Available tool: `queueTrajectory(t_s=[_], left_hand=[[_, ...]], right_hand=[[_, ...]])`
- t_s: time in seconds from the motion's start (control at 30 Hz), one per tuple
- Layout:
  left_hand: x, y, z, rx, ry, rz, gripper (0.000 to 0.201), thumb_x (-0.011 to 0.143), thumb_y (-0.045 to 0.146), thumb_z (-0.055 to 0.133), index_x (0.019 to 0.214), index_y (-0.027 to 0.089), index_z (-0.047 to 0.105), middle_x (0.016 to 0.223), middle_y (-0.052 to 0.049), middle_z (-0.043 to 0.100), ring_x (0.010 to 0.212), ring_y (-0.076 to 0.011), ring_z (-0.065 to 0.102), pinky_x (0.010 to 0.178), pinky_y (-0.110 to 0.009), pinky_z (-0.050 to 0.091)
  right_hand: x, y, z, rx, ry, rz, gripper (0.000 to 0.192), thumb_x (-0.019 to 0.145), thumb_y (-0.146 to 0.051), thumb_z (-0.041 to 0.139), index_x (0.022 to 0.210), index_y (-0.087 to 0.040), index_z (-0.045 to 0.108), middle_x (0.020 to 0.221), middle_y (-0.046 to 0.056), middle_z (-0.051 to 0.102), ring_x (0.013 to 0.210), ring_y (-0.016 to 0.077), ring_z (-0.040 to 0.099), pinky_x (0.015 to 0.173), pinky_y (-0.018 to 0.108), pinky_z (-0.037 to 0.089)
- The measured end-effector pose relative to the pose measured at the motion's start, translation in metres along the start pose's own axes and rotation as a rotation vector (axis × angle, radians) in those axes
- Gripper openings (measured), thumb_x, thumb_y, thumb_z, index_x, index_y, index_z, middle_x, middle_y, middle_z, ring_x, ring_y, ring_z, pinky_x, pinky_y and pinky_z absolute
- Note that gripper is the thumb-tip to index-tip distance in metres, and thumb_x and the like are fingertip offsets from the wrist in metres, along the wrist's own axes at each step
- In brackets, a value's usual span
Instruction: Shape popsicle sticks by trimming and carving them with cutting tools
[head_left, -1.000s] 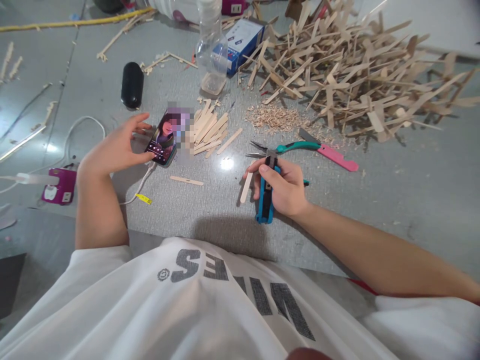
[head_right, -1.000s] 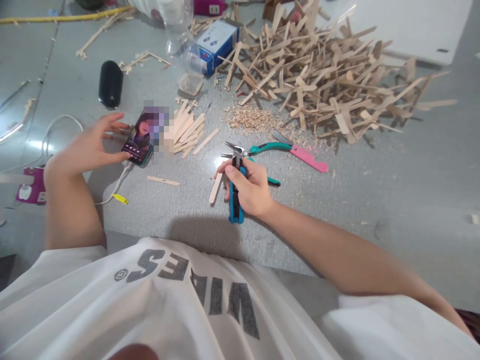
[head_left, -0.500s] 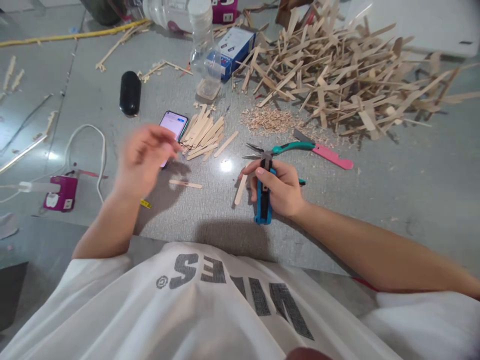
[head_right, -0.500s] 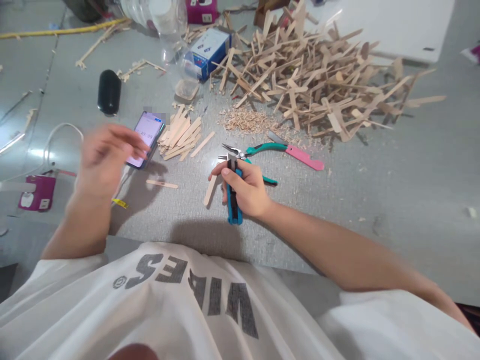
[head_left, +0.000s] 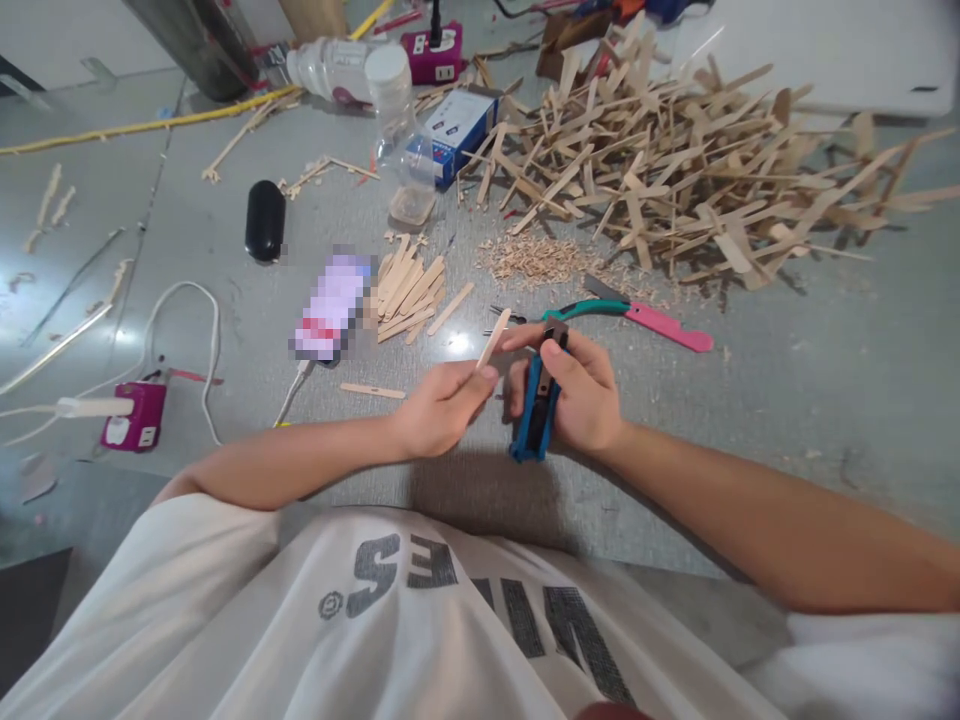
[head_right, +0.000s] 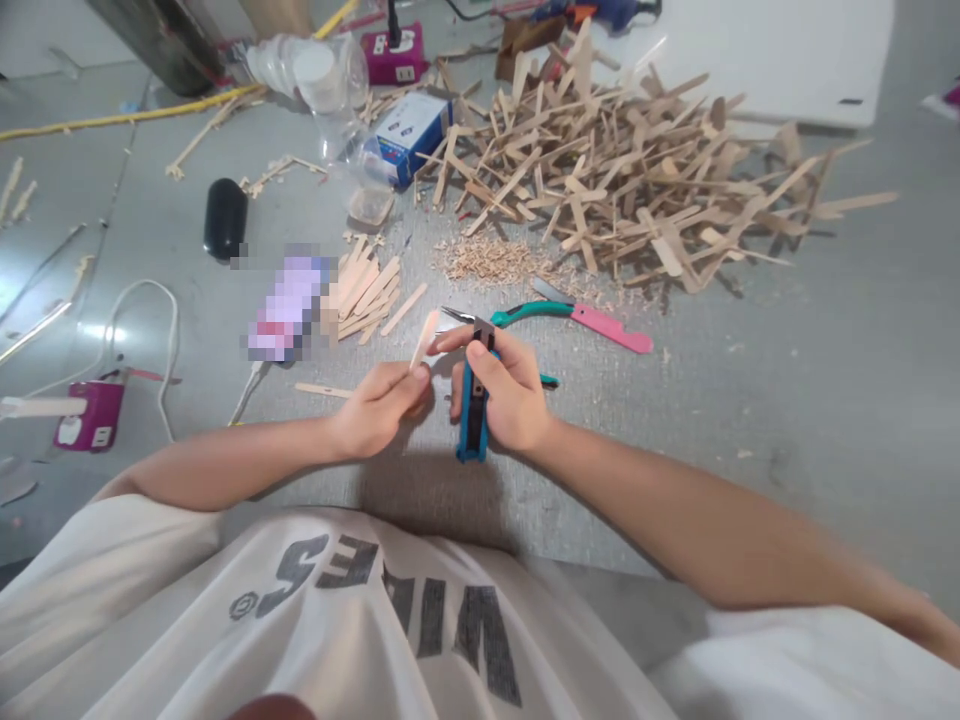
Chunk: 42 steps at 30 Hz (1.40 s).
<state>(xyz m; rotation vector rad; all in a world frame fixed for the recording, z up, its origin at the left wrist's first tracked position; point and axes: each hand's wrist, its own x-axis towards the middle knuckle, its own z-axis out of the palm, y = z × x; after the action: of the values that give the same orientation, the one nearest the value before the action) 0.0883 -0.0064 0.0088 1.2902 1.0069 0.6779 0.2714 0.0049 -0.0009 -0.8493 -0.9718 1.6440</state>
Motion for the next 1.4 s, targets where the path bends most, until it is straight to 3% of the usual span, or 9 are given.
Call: queueTrajectory(t_s=[0.1, 0.23, 0.33, 0.6, 0.8, 0.97, 1.07, 1.27, 1.4], left_hand=[[0.001, -0.003, -0.009, -0.203, -0.037, -0.018, 0.071, 0.097, 0.083, 0.055, 0.062, 0.025, 0.038, 0.054, 0.006, 0.032, 0.050, -0.0099, 0.029, 0.052, -0.029, 0.025], [0.001, 0.003, -0.013, -0.186, -0.096, -0.011, 0.068, 0.099, 0.078, 0.060, 0.064, 0.020, 0.053, 0.057, 0.002, 0.047, 0.052, -0.0094, 0.034, 0.052, -0.028, 0.029], [0.001, 0.005, -0.012, -0.185, -0.071, -0.061, 0.069, 0.096, 0.081, 0.064, 0.069, 0.018, 0.063, 0.055, 0.003, 0.048, 0.049, -0.0087, 0.036, 0.050, -0.027, 0.030], [0.003, 0.005, -0.015, -0.123, 0.036, -0.124, 0.069, 0.091, 0.084, 0.067, 0.080, 0.017, 0.071, 0.053, 0.002, 0.057, 0.046, -0.0097, 0.049, 0.048, -0.024, 0.038], [0.006, 0.003, -0.015, -0.137, 0.089, -0.137, 0.070, 0.092, 0.083, 0.068, 0.100, 0.014, 0.076, 0.064, -0.002, 0.070, 0.042, -0.0079, 0.046, 0.041, -0.023, 0.035], [0.007, 0.003, -0.015, -0.181, 0.089, -0.096, 0.068, 0.095, 0.080, 0.066, 0.101, 0.013, 0.075, 0.057, 0.002, 0.062, 0.045, -0.0080, 0.047, 0.044, -0.022, 0.036], [0.007, 0.001, -0.014, -0.225, 0.060, -0.102, 0.061, 0.098, 0.073, 0.067, 0.108, 0.013, 0.073, 0.064, 0.000, 0.067, 0.047, -0.0084, 0.049, 0.046, -0.022, 0.041], [0.008, 0.004, -0.013, -0.182, 0.005, -0.105, 0.049, 0.101, 0.064, 0.067, 0.084, 0.018, 0.062, 0.070, -0.003, 0.072, 0.050, -0.0088, 0.057, 0.047, -0.021, 0.047], [0.007, 0.009, -0.013, -0.137, -0.009, -0.089, 0.044, 0.106, 0.055, 0.063, 0.082, 0.018, 0.062, 0.072, -0.004, 0.074, 0.053, -0.0086, 0.058, 0.048, -0.019, 0.048]], right_hand=[[-0.002, 0.001, 0.000, 0.004, -0.073, 0.069, 0.046, 0.098, -0.066, 0.072, 0.098, -0.021, 0.063, 0.077, -0.001, 0.072, 0.040, 0.0134, 0.062, 0.037, 0.026, 0.050], [-0.005, 0.000, -0.001, -0.046, -0.208, 0.183, 0.042, 0.102, -0.060, 0.070, 0.093, -0.021, 0.058, 0.066, -0.003, 0.067, 0.041, 0.0131, 0.062, 0.038, 0.023, 0.051], [-0.004, -0.004, -0.001, -0.052, -0.249, 0.200, 0.040, 0.104, -0.055, 0.070, 0.088, -0.020, 0.061, 0.068, -0.001, 0.066, 0.043, 0.0122, 0.062, 0.037, 0.023, 0.052], [0.000, -0.008, -0.004, -0.055, -0.201, 0.257, 0.039, 0.101, -0.056, 0.073, 0.090, -0.020, 0.063, 0.067, -0.002, 0.064, 0.045, 0.0119, 0.060, 0.035, 0.022, 0.052], [-0.004, -0.008, -0.005, -0.057, -0.141, 0.258, 0.043, 0.101, -0.061, 0.071, 0.093, -0.020, 0.062, 0.063, -0.003, 0.066, 0.041, 0.0117, 0.061, 0.037, 0.021, 0.052], [-0.004, -0.010, -0.003, -0.052, -0.149, 0.225, 0.038, 0.103, -0.056, 0.071, 0.093, -0.020, 0.062, 0.063, -0.003, 0.067, 0.040, 0.0125, 0.063, 0.036, 0.020, 0.050], [-0.002, -0.012, -0.003, -0.082, -0.148, 0.244, 0.035, 0.103, -0.053, 0.069, 0.093, -0.021, 0.063, 0.062, -0.003, 0.067, 0.039, 0.0121, 0.062, 0.035, 0.020, 0.049], [0.004, -0.017, -0.003, -0.134, -0.244, 0.337, 0.030, 0.104, -0.045, 0.067, 0.089, -0.020, 0.061, 0.062, -0.003, 0.061, 0.043, 0.0114, 0.056, 0.033, 0.022, 0.053], [0.006, -0.019, -0.003, -0.153, -0.243, 0.417, 0.024, 0.104, -0.038, 0.065, 0.089, -0.020, 0.060, 0.064, -0.003, 0.058, 0.048, 0.0122, 0.057, 0.033, 0.023, 0.055]])
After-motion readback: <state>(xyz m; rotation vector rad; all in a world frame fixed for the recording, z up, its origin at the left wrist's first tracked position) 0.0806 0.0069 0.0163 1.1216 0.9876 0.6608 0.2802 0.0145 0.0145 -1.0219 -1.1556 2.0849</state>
